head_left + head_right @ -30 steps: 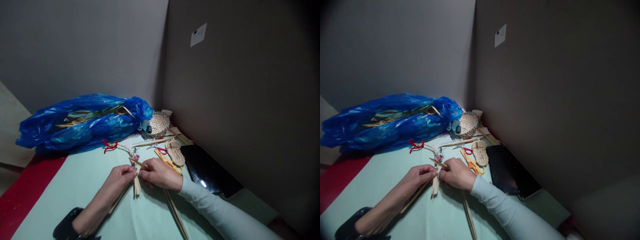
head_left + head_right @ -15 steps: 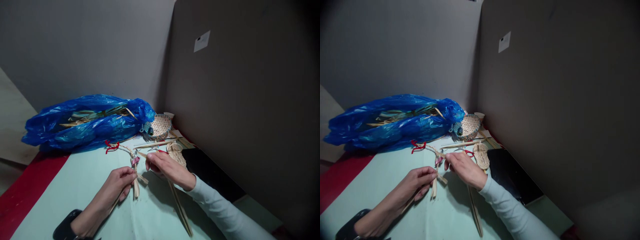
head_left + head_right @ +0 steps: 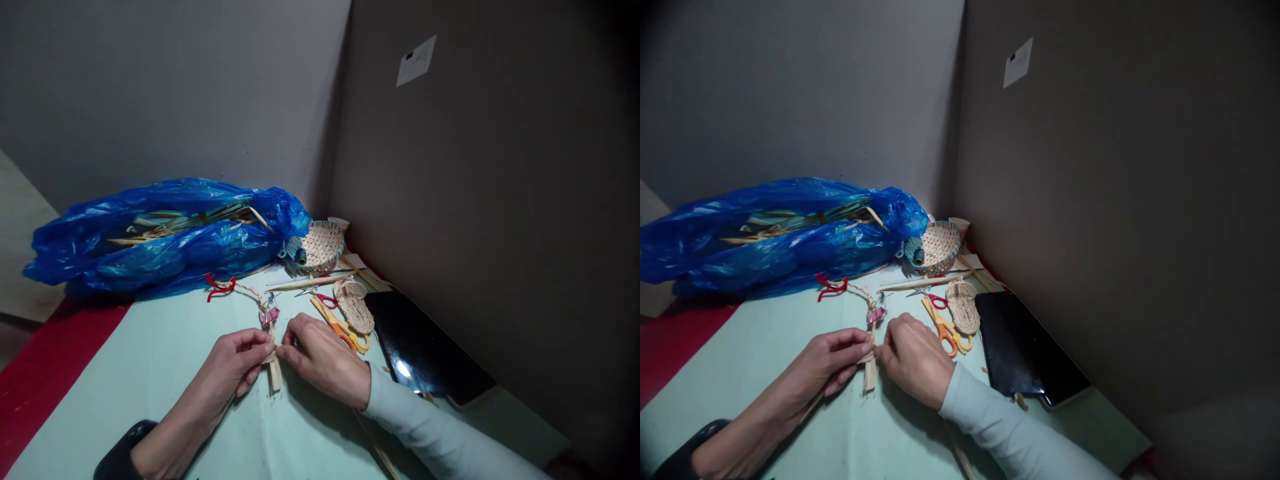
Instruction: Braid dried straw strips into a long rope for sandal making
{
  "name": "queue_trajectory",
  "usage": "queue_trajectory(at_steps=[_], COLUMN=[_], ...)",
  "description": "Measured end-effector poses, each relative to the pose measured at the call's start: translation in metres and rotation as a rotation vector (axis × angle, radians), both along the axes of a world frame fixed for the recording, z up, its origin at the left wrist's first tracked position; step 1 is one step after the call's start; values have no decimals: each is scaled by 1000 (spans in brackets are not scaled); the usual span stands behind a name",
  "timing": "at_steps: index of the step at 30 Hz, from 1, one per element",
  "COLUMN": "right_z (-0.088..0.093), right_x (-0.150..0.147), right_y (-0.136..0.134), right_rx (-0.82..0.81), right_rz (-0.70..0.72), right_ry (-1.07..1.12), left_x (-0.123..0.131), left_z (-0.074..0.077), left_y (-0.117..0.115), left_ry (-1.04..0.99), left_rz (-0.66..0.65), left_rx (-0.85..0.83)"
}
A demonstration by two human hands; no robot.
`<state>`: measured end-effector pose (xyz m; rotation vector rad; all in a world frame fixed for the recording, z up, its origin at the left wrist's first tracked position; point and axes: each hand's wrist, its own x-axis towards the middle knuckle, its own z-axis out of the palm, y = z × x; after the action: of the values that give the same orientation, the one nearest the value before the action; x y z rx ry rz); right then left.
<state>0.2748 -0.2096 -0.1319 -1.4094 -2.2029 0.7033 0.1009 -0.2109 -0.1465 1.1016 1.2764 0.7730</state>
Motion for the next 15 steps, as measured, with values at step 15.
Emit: queue_trajectory(at_steps=[15], right_z=[4], right_x=[2], right_y=[13], right_rx=[-84], right_rz=[67], right_ry=[27], left_x=[1], left_z=[5], left_y=[-1], left_ry=[-8], left_rz=[-24], left_rx=[-24])
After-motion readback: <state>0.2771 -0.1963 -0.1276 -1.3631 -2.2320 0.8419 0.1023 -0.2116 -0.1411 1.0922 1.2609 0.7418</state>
